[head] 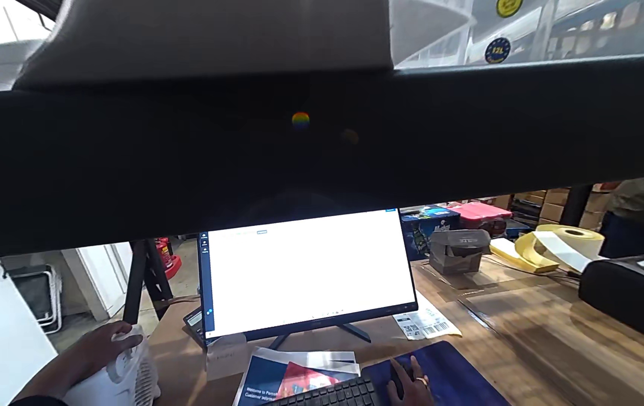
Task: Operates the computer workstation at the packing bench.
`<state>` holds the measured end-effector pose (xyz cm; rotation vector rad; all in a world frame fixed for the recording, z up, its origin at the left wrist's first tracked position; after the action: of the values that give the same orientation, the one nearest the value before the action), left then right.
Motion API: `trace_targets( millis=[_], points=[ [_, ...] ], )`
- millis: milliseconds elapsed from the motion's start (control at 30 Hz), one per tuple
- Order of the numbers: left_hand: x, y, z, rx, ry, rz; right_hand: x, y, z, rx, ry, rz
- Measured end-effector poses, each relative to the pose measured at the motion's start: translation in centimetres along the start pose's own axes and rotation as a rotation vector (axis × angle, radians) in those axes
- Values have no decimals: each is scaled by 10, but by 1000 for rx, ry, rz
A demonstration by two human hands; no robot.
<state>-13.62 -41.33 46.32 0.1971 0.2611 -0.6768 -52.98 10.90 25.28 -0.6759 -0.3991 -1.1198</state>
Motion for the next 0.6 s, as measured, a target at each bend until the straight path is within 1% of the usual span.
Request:
trace_targets(
  millis=[100, 233, 333, 600],
  points=[
    [6, -5, -2, -3, -13, -19, -1, -1, -1, 4, 4, -10],
    [-3, 3, 1, 4, -7, -12, 0, 0, 0, 22, -3, -3],
    [4, -2, -1, -14, -8, -19, 0, 0, 1, 13, 0, -1],
    [7, -3, -2, -7, 8, -17, -2, 0, -2, 5, 8, 1]
  ],
)
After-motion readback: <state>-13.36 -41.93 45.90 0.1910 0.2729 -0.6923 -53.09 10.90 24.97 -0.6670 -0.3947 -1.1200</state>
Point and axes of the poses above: each hand's wrist, its own y-axis away from the middle knuckle, its own z-axis out of the back of the hand, x = y × z, the point moved 6 cm from there along -y, towards the middle knuckle, and after that the axes turned 6 degrees about -z, right-handed, at the moved point
